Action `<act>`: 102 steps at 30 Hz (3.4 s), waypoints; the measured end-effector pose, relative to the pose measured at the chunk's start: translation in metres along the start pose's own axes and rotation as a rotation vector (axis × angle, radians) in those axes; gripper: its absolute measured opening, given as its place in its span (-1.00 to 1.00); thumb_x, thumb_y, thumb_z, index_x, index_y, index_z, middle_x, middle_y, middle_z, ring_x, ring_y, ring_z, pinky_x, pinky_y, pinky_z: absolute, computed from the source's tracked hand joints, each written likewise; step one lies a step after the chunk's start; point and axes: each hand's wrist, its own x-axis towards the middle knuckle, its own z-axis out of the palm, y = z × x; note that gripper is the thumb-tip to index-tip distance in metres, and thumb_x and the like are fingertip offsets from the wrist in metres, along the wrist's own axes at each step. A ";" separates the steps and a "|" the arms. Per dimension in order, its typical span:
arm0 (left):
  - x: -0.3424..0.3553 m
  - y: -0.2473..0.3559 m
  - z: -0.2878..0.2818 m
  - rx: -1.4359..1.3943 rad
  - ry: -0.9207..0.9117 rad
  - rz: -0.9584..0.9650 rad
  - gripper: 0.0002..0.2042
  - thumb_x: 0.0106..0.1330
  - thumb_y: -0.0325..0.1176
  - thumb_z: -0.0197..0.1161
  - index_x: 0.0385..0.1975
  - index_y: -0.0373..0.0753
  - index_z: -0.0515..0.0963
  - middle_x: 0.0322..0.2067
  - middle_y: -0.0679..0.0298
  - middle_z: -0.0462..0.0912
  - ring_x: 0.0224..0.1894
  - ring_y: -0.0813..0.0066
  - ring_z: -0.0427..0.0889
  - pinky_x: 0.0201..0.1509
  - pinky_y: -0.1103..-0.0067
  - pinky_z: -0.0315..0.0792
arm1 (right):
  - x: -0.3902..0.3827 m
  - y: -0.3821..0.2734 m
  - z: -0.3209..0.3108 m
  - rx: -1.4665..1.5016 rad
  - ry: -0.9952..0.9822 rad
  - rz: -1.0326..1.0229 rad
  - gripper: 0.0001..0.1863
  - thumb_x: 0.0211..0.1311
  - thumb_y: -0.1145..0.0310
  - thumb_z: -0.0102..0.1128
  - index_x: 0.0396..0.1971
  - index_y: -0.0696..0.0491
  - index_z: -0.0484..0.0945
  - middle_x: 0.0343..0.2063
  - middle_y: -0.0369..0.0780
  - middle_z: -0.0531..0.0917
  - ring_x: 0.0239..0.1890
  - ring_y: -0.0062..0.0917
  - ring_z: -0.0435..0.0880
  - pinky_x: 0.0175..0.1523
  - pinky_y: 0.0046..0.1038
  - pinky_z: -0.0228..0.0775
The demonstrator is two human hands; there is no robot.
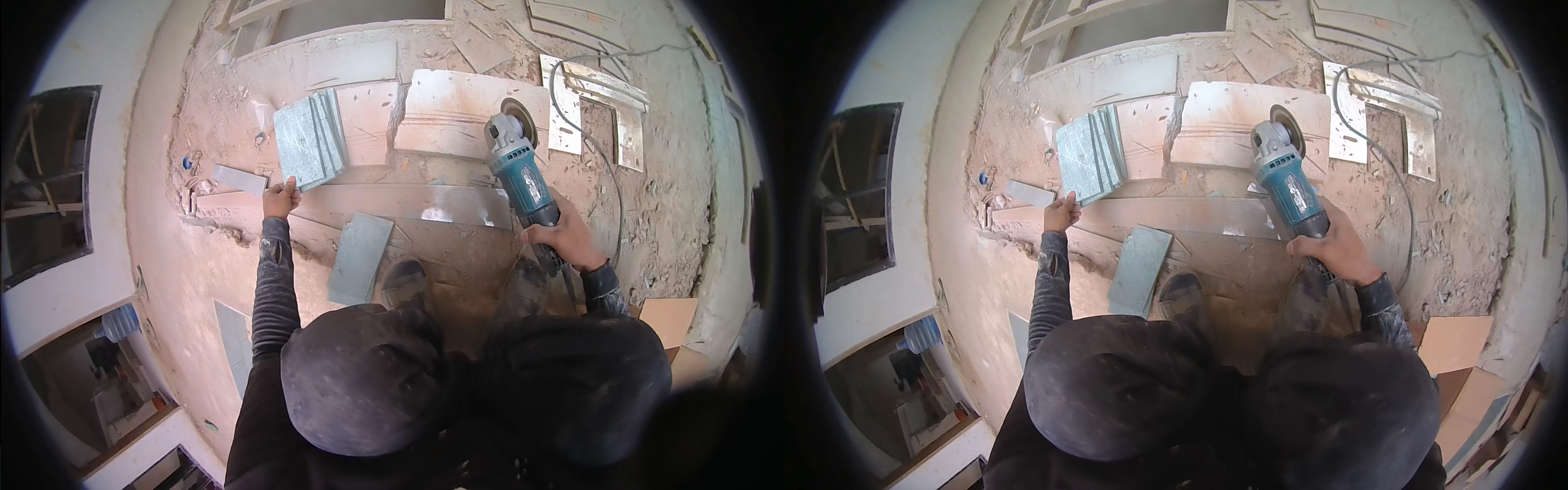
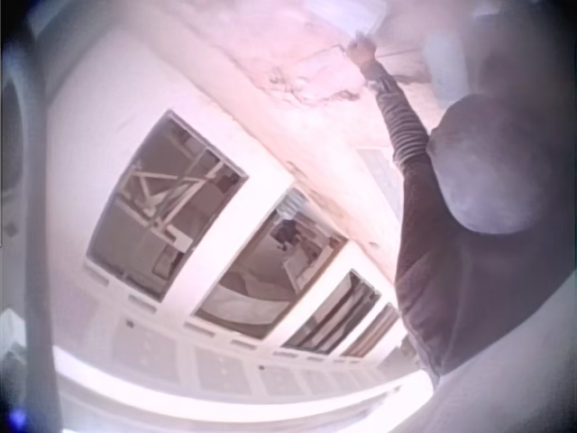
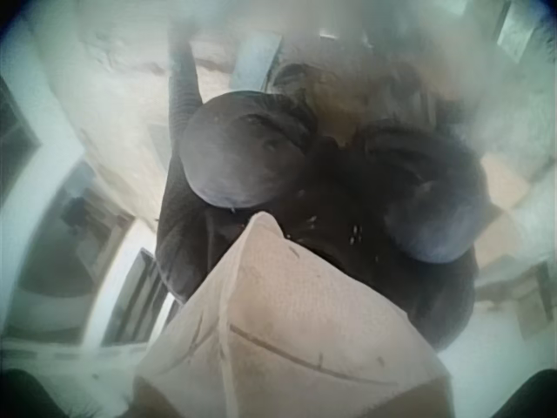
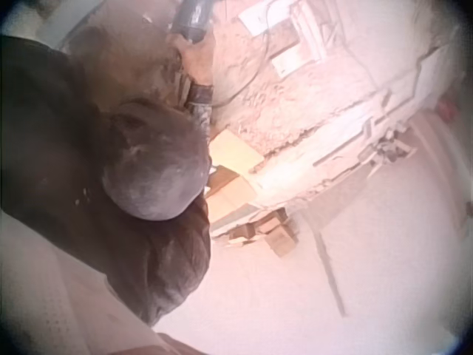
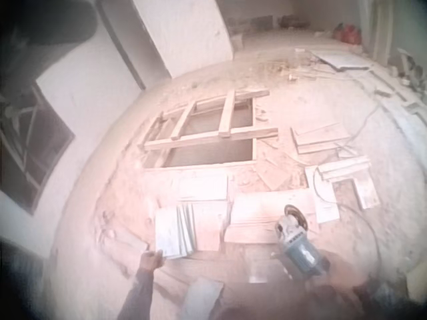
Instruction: The person cuts rectangular pieces of tile using an angle grinder, holding the tile with one hand and guiding the tool along a marked line with the other.
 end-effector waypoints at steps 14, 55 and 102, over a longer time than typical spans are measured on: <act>-0.012 -0.016 -0.004 0.415 0.216 0.200 -0.53 0.30 0.03 0.28 -0.23 -0.37 0.66 -0.40 0.14 0.71 -0.43 0.44 0.68 -0.40 0.52 0.51 | 0.002 0.005 -0.001 -0.029 0.047 0.122 -0.32 -0.15 0.25 0.45 0.04 0.19 0.46 -0.27 -0.28 0.56 -0.23 -0.56 0.50 -0.05 -0.52 0.34; -0.160 0.073 0.181 -1.410 -1.014 -0.200 -0.09 0.31 0.38 -0.21 0.47 -0.21 -0.10 0.37 -0.29 0.01 0.33 -0.17 0.25 0.30 0.05 0.27 | 0.004 0.006 -0.011 0.102 0.104 0.105 -0.44 -0.07 0.30 0.43 -0.03 0.17 0.48 -0.34 -0.32 0.56 -0.32 -0.63 0.50 -0.16 -0.57 0.35; -0.122 0.117 0.197 -0.685 -0.491 -0.093 -0.90 0.36 -0.47 0.22 -0.19 -0.30 0.58 -0.33 0.40 0.61 -0.39 0.73 0.51 -0.42 0.78 0.34 | 0.003 0.001 -0.017 0.198 0.150 0.129 -0.38 -0.07 0.33 0.42 0.04 0.22 0.45 -0.29 -0.25 0.58 -0.28 -0.59 0.57 -0.14 -0.53 0.42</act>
